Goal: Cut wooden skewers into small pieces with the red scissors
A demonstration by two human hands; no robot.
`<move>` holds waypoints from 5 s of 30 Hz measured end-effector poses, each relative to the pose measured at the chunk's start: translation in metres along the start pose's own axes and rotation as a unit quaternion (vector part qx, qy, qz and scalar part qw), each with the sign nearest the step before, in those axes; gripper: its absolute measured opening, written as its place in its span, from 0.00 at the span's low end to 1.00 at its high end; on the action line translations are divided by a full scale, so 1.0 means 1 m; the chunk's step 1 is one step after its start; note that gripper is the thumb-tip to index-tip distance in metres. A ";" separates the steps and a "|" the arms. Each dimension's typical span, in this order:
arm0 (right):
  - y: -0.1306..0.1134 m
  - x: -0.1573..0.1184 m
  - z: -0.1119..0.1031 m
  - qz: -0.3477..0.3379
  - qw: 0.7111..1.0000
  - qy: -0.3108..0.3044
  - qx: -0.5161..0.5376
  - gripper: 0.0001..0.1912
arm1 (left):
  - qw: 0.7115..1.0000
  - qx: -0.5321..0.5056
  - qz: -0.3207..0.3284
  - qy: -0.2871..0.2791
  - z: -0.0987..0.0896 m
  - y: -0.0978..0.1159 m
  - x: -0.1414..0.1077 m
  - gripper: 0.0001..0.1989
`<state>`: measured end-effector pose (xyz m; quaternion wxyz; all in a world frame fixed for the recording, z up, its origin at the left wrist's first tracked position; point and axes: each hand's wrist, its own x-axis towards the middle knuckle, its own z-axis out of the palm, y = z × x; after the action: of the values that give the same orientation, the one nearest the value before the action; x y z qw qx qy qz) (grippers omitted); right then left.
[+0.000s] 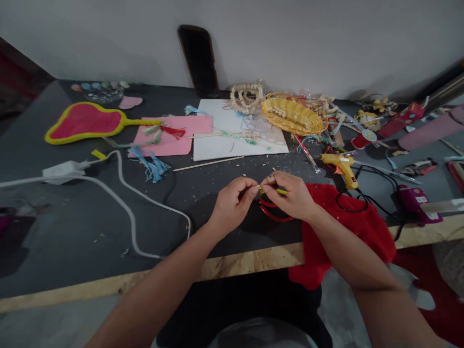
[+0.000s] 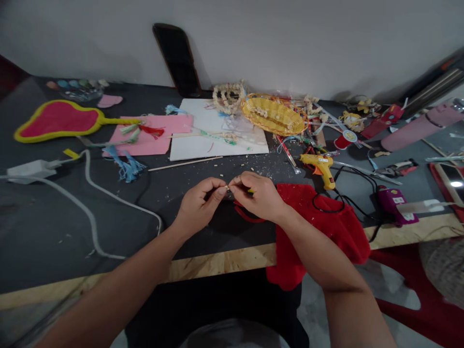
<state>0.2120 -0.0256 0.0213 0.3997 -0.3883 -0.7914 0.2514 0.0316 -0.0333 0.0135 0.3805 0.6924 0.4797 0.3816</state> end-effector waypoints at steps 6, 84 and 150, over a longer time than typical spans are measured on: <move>0.001 0.000 -0.001 -0.009 1.000 -0.007 0.010 0.05 | 1.000 0.009 0.013 0.000 0.000 -0.001 0.000 0.09; 0.004 -0.001 0.004 -0.035 0.997 0.067 -0.028 0.05 | 0.950 -0.278 -0.128 -0.061 0.006 -0.001 -0.001 0.17; 0.004 0.000 0.009 0.046 0.995 0.071 0.050 0.02 | 0.904 -0.385 -0.174 -0.058 0.009 -0.006 -0.001 0.13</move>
<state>0.2058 -0.0242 0.0137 0.4616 -0.4208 -0.7288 0.2806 0.0370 -0.0339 0.0040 0.7048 0.4183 0.3854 0.4239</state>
